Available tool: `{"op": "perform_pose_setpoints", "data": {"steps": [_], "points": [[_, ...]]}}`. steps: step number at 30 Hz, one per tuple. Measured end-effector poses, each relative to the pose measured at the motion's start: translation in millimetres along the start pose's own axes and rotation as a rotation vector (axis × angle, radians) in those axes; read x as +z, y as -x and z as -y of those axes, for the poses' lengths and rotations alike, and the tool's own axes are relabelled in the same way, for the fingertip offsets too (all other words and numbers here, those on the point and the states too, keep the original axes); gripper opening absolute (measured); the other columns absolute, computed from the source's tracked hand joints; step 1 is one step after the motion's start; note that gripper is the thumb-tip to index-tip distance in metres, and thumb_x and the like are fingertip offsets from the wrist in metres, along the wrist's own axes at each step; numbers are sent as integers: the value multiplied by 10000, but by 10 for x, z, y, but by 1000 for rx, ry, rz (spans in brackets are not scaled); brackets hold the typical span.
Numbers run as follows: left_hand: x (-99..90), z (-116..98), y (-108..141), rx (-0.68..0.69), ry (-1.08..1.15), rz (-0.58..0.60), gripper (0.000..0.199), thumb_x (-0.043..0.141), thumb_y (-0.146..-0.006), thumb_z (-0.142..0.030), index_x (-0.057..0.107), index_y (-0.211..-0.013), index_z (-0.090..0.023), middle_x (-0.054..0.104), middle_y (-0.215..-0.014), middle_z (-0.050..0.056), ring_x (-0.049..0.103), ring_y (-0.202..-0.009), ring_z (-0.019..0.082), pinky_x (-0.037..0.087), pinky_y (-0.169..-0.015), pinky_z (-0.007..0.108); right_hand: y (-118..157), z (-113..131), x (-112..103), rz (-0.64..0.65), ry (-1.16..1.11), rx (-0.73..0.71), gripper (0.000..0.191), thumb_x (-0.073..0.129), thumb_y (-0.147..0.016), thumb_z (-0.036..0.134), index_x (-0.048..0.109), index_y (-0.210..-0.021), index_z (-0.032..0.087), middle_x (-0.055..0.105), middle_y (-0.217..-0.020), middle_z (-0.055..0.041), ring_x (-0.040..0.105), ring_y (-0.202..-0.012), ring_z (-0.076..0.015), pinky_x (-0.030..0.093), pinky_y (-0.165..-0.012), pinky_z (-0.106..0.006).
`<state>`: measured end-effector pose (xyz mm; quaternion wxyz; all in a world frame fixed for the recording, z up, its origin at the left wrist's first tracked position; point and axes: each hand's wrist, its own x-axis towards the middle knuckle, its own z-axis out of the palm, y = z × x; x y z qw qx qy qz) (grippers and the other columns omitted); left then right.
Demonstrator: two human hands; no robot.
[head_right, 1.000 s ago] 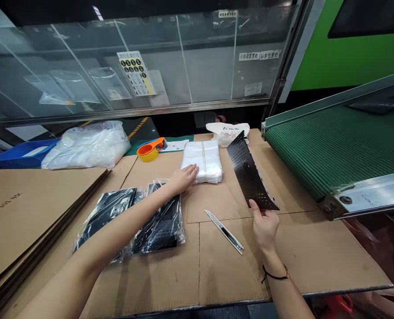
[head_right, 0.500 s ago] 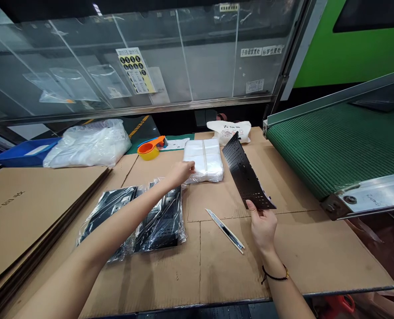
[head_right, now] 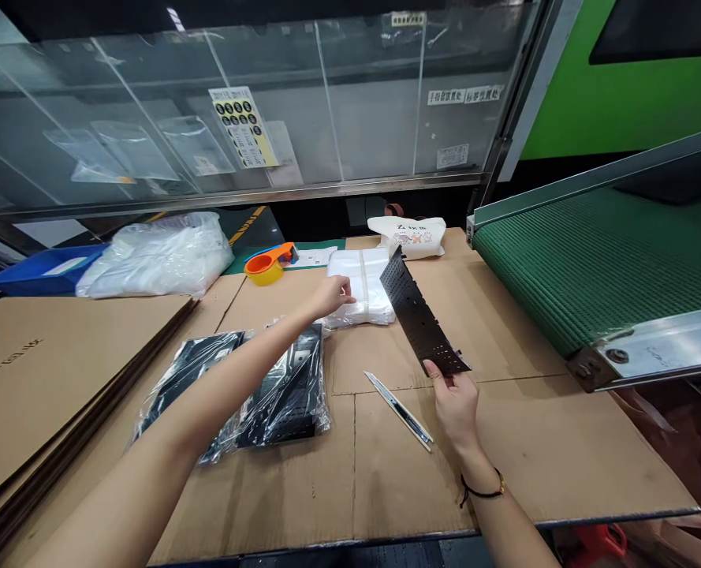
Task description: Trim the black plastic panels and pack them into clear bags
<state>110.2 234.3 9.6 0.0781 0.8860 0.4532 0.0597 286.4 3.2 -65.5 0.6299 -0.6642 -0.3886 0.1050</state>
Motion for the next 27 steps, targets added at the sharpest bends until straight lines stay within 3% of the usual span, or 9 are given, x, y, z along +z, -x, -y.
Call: {"op": "perform_pose_setpoints", "data": {"steps": [6,11,15,23,27], "points": [[-33,-29,-7,36,29,20,126,593,-889,-251,619,-869,-129,627,-879,36,588,-908,180,462,-861,377,34,-17,18,38,16,-12,463,646,-736,605,700,-730,145,707,-692,-85,642,-615,-223,521,-581,-320],[6,8,-115,-20,114,71,225,565,-917,-317,621,-812,-127,636,-811,21,608,-793,151,497,-788,343,95,-6,59,94,39,-44,441,603,-790,576,680,-728,147,662,-628,-61,589,-547,-189,478,-517,-288],[-7,42,-185,-25,178,138,216,597,-899,-320,624,-811,-125,639,-816,14,610,-777,142,512,-763,325,154,4,124,167,67,-88,429,583,-819,549,643,-653,159,528,-479,-2,443,-406,-132,368,-407,-261],[-1,61,-222,-67,259,139,246,628,-877,-327,595,-742,-123,613,-764,2,597,-747,136,511,-733,313,193,-16,193,206,107,-157,432,550,-859,542,579,-624,181,407,-434,43,343,-363,-102,276,-376,-251],[-4,125,-196,-15,356,214,249,589,-907,-315,601,-753,-120,599,-708,-13,585,-665,113,508,-672,280,188,-41,200,193,120,-173,436,536,-866,556,597,-658,177,427,-447,40,341,-364,-102,273,-376,-249]]}}
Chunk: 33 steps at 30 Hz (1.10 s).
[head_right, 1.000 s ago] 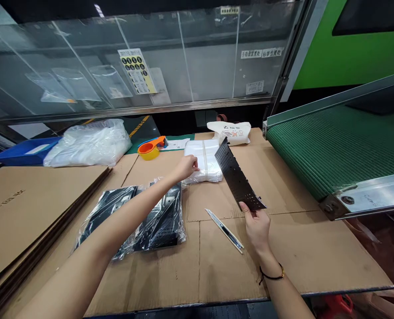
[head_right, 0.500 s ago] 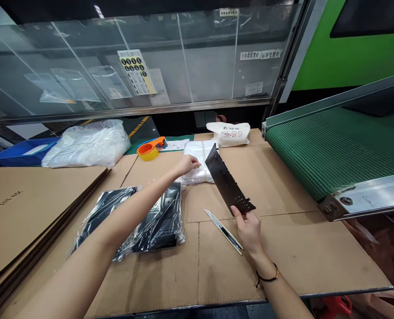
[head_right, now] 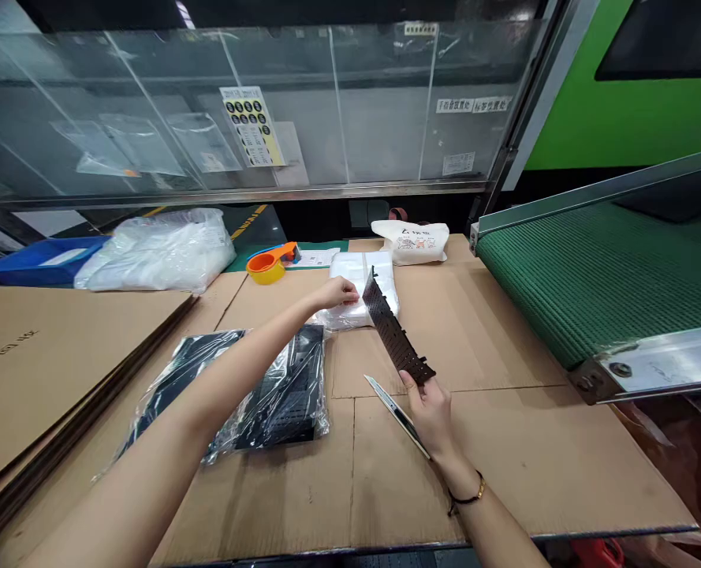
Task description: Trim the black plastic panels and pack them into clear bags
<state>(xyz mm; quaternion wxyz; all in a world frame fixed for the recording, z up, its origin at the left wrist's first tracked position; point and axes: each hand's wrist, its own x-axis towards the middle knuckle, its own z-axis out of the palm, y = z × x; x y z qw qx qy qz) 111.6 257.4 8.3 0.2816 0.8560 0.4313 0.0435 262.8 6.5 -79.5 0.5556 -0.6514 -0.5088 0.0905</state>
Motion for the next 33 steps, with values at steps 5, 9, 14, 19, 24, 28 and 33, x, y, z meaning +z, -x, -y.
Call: {"op": "perform_pose_setpoints", "data": {"steps": [5,9,14,19,24,28,33], "points": [[-33,57,-12,30,50,79,196,637,-874,-280,613,-774,-113,618,-740,-9,597,-686,116,514,-675,279,-15,38,58,17,3,-30,477,509,-867,585,553,-596,195,420,-433,34,359,-377,-112,286,-396,-253],[-22,63,-31,-9,55,59,189,628,-881,-278,607,-792,-113,618,-775,1,600,-719,122,522,-694,291,-20,77,77,61,-1,-44,474,503,-871,579,540,-585,202,423,-431,32,379,-383,-119,282,-395,-247],[-6,58,15,-73,118,-57,192,611,-893,-296,607,-833,-113,617,-821,14,600,-749,129,523,-711,303,-21,82,74,72,-12,-26,458,505,-871,562,531,-588,203,415,-437,36,369,-383,-115,270,-398,-244],[25,17,65,-125,271,-95,183,624,-884,-281,605,-818,-111,605,-774,-1,584,-688,113,517,-658,275,-28,67,115,110,-46,12,464,515,-851,552,479,-534,214,393,-438,38,351,-393,-110,266,-413,-245],[-7,-103,59,-171,525,-260,206,555,-929,-318,583,-902,-116,586,-795,3,564,-655,98,502,-602,245,0,46,132,153,-85,86,468,560,-814,550,495,-501,208,390,-426,42,337,-391,-100,277,-417,-240],[-97,-159,162,-173,645,-349,198,524,-940,-318,547,-890,-128,501,-710,-31,447,-536,68,411,-503,203,-16,45,89,117,-126,168,437,625,-753,570,615,-567,175,464,-437,20,413,-416,-120,342,-431,-245],[-61,-117,500,-103,576,-378,107,613,-817,-142,507,-811,-147,448,-666,-55,377,-526,70,322,-521,206,37,92,-112,38,-257,274,466,650,-759,572,726,-878,129,717,-823,-89,668,-819,-255,533,-723,-324]]}}
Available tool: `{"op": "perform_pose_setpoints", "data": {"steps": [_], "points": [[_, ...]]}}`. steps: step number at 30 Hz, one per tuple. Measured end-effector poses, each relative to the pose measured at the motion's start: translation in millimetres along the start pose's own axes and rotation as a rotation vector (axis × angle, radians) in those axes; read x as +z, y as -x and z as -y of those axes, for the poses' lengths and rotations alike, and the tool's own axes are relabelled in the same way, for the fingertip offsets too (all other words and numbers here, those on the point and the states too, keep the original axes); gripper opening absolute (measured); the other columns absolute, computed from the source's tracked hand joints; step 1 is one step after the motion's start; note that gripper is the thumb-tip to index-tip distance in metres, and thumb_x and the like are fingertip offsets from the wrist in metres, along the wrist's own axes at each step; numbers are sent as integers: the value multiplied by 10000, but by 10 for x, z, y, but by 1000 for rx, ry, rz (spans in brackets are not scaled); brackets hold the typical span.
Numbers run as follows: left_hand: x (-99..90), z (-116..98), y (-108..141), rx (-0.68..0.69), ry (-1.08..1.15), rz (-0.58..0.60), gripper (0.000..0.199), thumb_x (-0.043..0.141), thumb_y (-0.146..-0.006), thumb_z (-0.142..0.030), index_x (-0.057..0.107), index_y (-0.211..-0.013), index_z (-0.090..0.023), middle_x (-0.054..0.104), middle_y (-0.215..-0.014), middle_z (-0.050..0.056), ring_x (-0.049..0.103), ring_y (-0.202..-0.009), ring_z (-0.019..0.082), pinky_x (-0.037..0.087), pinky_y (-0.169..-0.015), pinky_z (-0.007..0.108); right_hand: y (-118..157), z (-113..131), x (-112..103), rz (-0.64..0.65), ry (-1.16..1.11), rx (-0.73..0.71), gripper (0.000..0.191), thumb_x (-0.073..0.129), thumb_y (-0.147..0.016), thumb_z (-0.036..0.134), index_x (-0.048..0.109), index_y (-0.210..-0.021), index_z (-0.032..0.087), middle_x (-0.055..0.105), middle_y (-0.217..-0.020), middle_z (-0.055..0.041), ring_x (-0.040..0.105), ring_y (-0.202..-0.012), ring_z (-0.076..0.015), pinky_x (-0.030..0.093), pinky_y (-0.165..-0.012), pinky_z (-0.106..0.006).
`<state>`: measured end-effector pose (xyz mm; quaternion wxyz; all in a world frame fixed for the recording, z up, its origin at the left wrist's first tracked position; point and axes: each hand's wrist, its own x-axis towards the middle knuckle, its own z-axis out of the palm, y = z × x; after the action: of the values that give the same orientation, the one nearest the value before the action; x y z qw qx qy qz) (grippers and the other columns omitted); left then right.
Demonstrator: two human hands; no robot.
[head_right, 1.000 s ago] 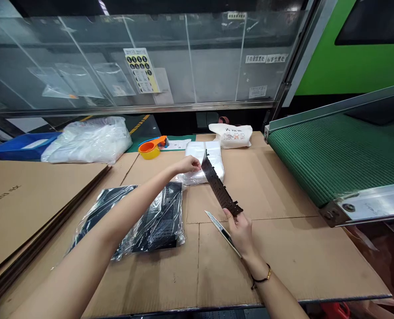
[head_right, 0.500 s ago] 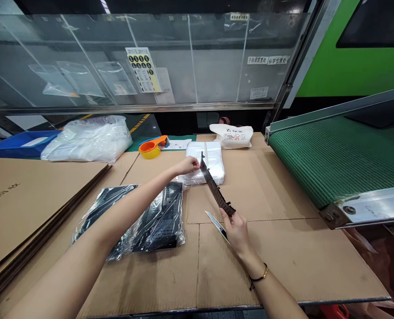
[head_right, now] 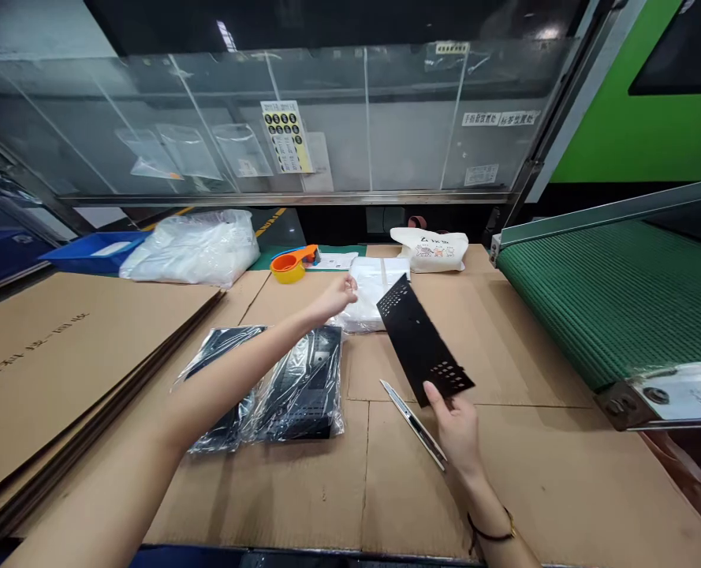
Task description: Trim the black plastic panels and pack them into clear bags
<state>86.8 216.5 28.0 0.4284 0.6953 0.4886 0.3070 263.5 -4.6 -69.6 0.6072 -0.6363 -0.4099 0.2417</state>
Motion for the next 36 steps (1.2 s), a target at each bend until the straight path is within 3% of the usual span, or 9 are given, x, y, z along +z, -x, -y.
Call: {"op": "perform_pose_setpoints", "data": {"steps": [3,6,10,15,18,21,27,32,36], "points": [[4,76,152,64,-79,74,108,637,-768,-163,537,-729,-152,481,-614,-47,408,-538,89,313,-555,223,207,-26,-129,-10,-193,118,487,686,-726,590,731,-904,139,727,-895,-100,680,-891,-281,549,-795,-370],[53,122,202,118,-160,174,185,622,-790,-299,613,-683,-147,504,-566,-28,439,-545,113,308,-559,234,448,-59,-185,16,-264,278,415,808,-639,484,748,-872,146,733,-940,-104,664,-970,-302,521,-889,-383],[118,109,203,173,-238,260,410,438,-900,-425,705,-811,-127,470,-487,-25,441,-507,129,320,-548,241,586,64,-105,108,-444,506,401,851,-587,463,755,-828,157,743,-913,-93,678,-932,-290,535,-869,-368],[79,33,286,296,-365,319,400,425,-935,-396,730,-885,-142,698,-788,55,589,-723,179,385,-653,246,450,254,-48,175,-744,711,391,888,-547,390,743,-825,157,746,-889,-94,702,-816,-243,576,-760,-340],[14,2,357,354,-466,308,385,396,-961,-374,722,-999,-172,724,-957,63,626,-843,196,404,-709,244,359,261,-74,120,-794,761,334,905,-518,319,738,-768,174,749,-850,-55,697,-736,-189,581,-703,-268],[-17,-15,408,394,-594,277,368,394,-970,-371,703,-1091,-212,728,-985,69,648,-871,208,427,-729,254,357,265,-41,10,-834,761,349,912,-498,299,742,-781,184,751,-861,-36,695,-769,-163,573,-700,-210],[189,-60,633,526,-914,149,352,420,-955,-298,656,-1163,-139,696,-730,146,661,-678,262,443,-599,317,621,432,225,-166,-854,774,409,925,-460,295,745,-813,193,746,-881,-20,672,-705,-117,544,-578,-139],[414,-125,980,714,-1047,134,439,408,-879,-108,531,-1299,-67,666,-632,99,641,-541,206,399,-451,253,741,570,276,-29,-767,897,416,952,-344,300,718,-657,158,719,-741,-26,628,-604,-111,495,-474,-138],[359,-179,1091,756,-1104,63,444,426,-829,-63,538,-1257,-18,638,-579,84,635,-505,215,349,-393,244,713,514,-35,149,-638,928,411,952,-338,354,645,-508,140,642,-571,-24,570,-513,-109,494,-474,-179]]}}
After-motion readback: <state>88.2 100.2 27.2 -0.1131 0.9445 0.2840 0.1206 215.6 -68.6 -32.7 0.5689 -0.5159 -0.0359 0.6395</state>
